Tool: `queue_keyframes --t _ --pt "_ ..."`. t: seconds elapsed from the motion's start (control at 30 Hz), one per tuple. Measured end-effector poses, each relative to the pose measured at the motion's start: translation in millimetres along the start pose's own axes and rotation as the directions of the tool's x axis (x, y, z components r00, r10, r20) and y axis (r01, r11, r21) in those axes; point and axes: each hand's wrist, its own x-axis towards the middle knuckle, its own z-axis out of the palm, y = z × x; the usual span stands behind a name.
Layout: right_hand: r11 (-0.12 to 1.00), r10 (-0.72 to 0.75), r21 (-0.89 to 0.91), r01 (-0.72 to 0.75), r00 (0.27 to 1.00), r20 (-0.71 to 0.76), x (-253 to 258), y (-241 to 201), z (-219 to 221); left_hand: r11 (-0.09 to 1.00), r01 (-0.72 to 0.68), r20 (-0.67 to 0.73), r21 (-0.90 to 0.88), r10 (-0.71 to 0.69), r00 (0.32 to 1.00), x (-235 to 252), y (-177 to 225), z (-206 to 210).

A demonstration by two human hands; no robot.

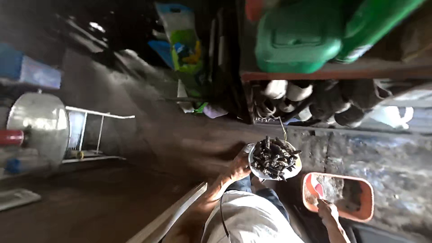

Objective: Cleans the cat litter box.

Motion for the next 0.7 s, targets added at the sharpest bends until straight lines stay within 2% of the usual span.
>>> queue_keyframes --t 0.07,0.13,0.27,0.33,0.43,0.6,0.7 --pt "0.997 -0.036 -0.069 0.038 0.999 0.021 6 -25 9 0.997 0.073 -0.096 -0.010 -0.074 0.993 -23 -6 -21" --pt "0.992 -0.077 -0.094 0.088 0.991 0.109 1 -62 19 0.991 0.132 -0.220 -0.009 -0.130 0.967 -45 -16 -41" --pt "0.952 -0.187 -0.204 0.229 0.961 0.202 -24 -150 50 0.971 0.236 -0.437 -0.034 -0.227 0.871 -88 -47 -92" --pt "0.909 -0.263 -0.272 0.316 0.941 0.214 -25 -190 78 0.964 0.260 -0.531 -0.050 -0.246 0.811 -107 -67 -124" --pt "0.779 -0.351 -0.449 0.437 0.898 0.264 -39 -258 123 0.944 0.311 -0.623 -0.111 -0.310 0.718 -136 -91 -182" --pt "0.678 -0.374 -0.502 0.537 0.840 0.393 -95 -383 221 0.898 0.425 -0.733 -0.115 -0.365 0.575 -187 -137 -291" --pt "0.593 -0.402 -0.519 0.616 0.785 0.472 -133 -462 276 0.884 0.433 -0.803 -0.175 -0.383 0.457 -213 -161 -348"
